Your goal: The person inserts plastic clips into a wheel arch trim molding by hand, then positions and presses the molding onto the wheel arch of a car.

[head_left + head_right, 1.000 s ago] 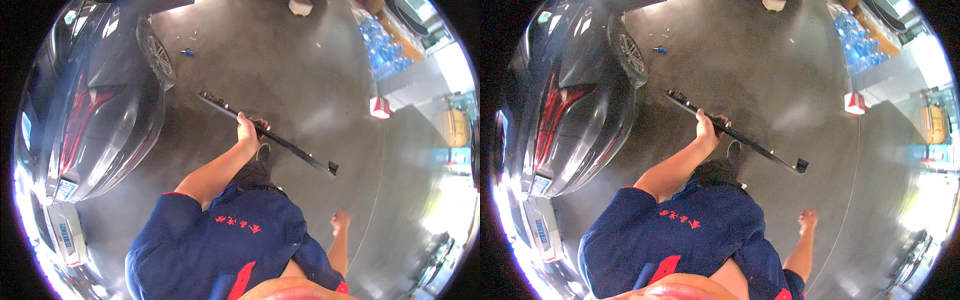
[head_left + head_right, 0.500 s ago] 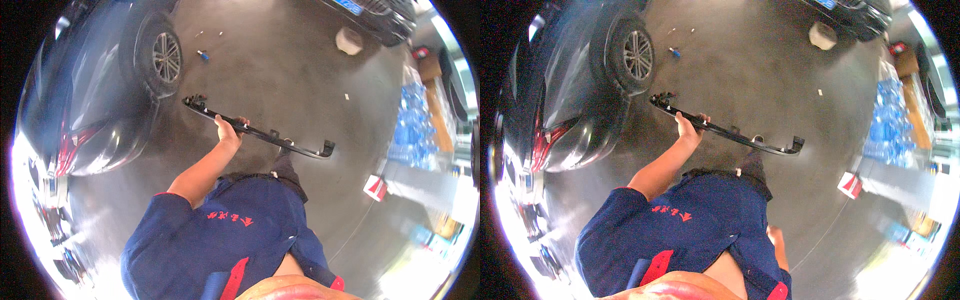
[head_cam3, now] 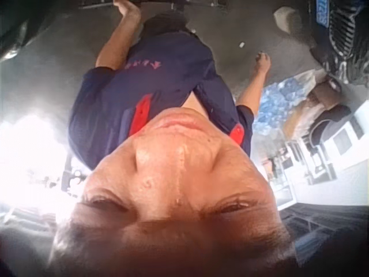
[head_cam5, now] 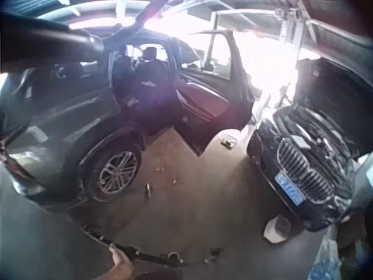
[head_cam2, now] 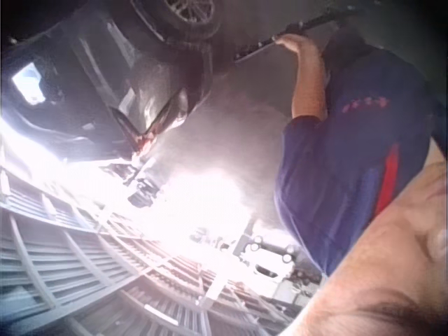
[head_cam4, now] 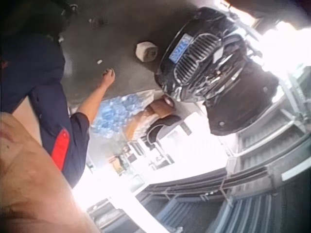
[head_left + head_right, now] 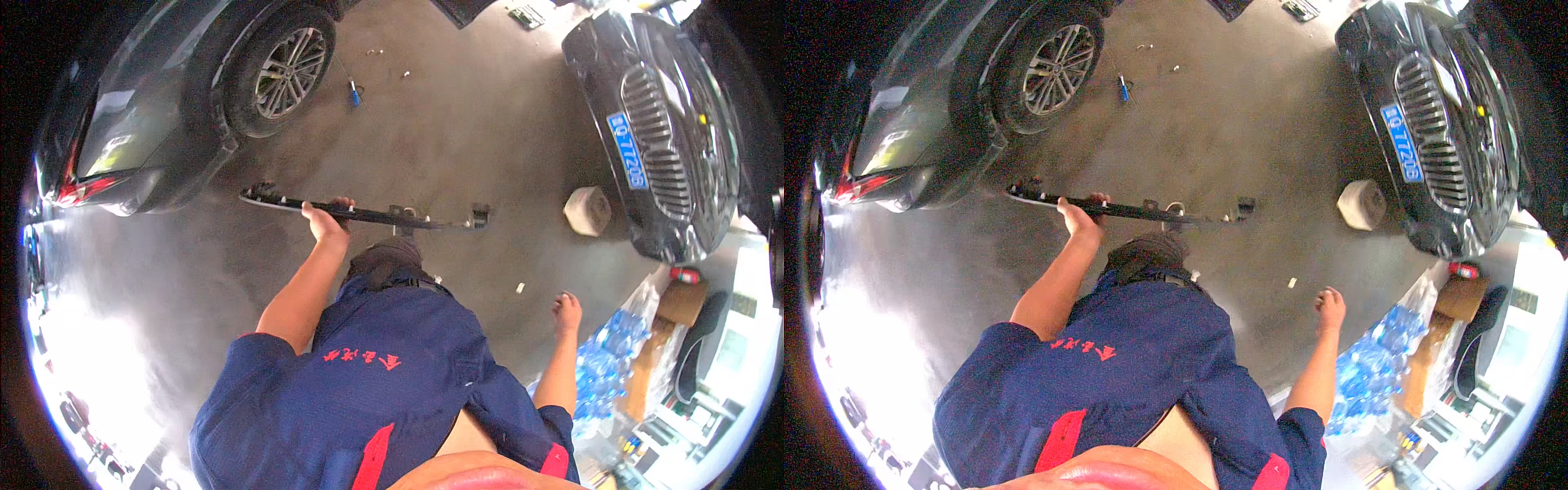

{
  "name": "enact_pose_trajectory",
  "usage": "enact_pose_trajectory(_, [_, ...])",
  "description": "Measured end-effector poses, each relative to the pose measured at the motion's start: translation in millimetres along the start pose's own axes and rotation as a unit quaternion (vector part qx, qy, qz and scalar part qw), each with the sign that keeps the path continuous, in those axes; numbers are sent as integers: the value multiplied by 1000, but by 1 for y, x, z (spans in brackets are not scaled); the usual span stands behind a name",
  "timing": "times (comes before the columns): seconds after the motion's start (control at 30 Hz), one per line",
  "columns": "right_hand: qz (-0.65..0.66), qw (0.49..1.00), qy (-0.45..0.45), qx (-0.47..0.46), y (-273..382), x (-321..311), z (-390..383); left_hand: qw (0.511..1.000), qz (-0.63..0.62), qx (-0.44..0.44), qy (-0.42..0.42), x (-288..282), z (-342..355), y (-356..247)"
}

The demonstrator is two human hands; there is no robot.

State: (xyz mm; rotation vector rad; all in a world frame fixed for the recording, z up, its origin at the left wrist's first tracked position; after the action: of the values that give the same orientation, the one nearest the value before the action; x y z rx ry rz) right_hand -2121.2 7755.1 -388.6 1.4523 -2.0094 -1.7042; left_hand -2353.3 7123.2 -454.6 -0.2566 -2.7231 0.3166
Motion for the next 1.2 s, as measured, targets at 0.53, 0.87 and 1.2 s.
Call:
enact_pose_trajectory(0.53, [-391, 799, 452, -62, 316, 353, 421, 904, -347, 235, -82, 143, 63, -22])
enact_pose_trajectory(0.87, [-364, 744, 549, -113, 529, 643, 521, 853, -389, 270, -221, 185, 85, -18])
enact_pose_trajectory(1.2, [-486, 603, 587, -235, 390, 842, 588, 884, -247, 189, -348, 147, 112, -3])
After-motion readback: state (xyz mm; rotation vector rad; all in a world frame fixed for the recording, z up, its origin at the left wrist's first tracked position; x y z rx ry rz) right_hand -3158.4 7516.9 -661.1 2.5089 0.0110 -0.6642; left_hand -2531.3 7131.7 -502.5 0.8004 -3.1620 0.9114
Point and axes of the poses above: each hand's wrist, its own z-axis towards the middle knuckle, its own x-axis out of the palm, y = z × x, the point moved 2 cm from there along z, towards the middle knuckle, and after that the axes turned 9 degrees about -x, right-handed, at the moved point
